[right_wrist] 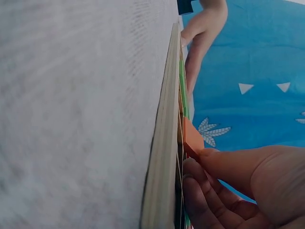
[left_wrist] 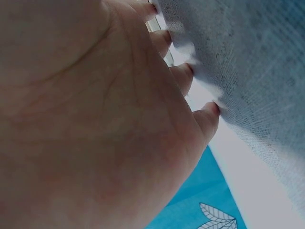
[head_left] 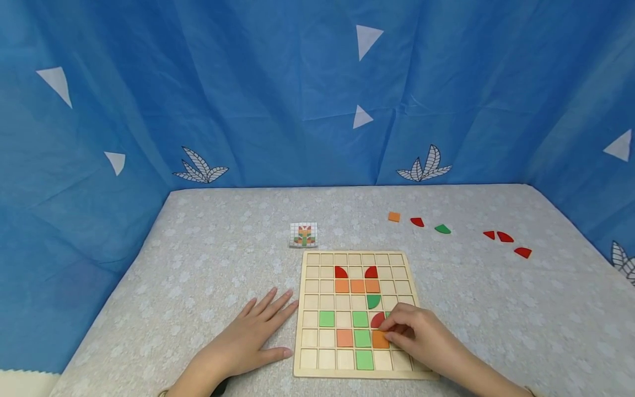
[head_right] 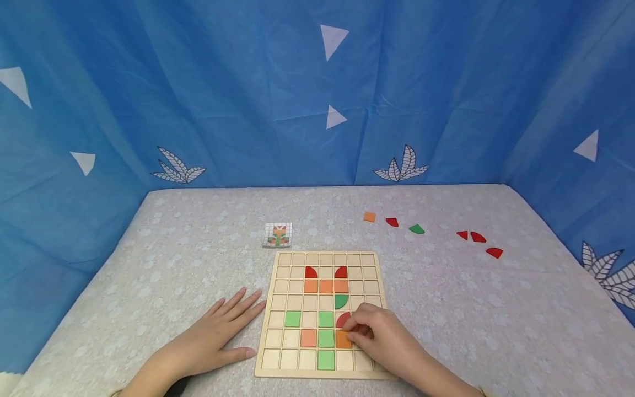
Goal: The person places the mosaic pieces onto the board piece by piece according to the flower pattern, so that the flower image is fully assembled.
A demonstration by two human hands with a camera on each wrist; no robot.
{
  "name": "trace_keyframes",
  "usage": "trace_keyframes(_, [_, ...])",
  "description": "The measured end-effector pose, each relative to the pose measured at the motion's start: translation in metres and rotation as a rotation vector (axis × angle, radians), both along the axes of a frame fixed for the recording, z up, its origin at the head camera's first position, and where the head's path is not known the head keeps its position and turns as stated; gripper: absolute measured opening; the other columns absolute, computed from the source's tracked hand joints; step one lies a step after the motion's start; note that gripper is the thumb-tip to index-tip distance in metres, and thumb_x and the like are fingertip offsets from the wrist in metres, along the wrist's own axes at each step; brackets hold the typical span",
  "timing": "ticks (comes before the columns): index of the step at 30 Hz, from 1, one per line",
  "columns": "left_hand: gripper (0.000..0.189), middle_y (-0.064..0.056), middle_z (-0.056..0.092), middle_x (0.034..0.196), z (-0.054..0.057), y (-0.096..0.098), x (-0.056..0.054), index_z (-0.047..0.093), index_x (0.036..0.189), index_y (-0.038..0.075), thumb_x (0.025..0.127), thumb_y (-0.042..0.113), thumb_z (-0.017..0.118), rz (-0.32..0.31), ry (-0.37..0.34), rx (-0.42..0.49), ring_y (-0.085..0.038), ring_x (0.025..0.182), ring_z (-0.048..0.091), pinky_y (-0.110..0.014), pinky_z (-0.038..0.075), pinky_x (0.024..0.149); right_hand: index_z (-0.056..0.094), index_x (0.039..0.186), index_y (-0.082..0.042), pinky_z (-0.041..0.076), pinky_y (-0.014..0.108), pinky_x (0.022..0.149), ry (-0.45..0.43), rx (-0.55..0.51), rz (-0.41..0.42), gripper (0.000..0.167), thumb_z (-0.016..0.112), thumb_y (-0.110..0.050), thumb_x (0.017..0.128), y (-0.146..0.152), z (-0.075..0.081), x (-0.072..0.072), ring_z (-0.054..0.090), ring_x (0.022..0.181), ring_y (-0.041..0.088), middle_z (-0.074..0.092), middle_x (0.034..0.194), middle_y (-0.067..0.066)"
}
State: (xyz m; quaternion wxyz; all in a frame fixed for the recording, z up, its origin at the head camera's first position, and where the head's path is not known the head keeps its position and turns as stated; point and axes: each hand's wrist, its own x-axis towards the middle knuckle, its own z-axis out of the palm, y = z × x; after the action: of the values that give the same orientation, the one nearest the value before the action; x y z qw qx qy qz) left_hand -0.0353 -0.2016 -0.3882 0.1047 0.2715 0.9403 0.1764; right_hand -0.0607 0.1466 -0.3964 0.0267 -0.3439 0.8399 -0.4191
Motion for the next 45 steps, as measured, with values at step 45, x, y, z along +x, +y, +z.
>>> trace_keyframes(45, [0.077, -0.001, 0.014, 0.155, -0.001, -0.001, 0.000, 0.026, 0.150, 0.020, 0.088, 0.061, 0.047, -0.007, -0.017, 0.015, -0.029, 0.139, 0.007, -0.063, 0.014, 0.102, 0.053, 0.122, 0.011, 0.030, 0.059, 0.096, 0.003, 0.270, -0.523, 0.041, 0.063, -0.010, 0.088, 0.059, -0.006, -0.178, 0.039, 0.117, 0.047, 0.045, 0.124, 0.032])
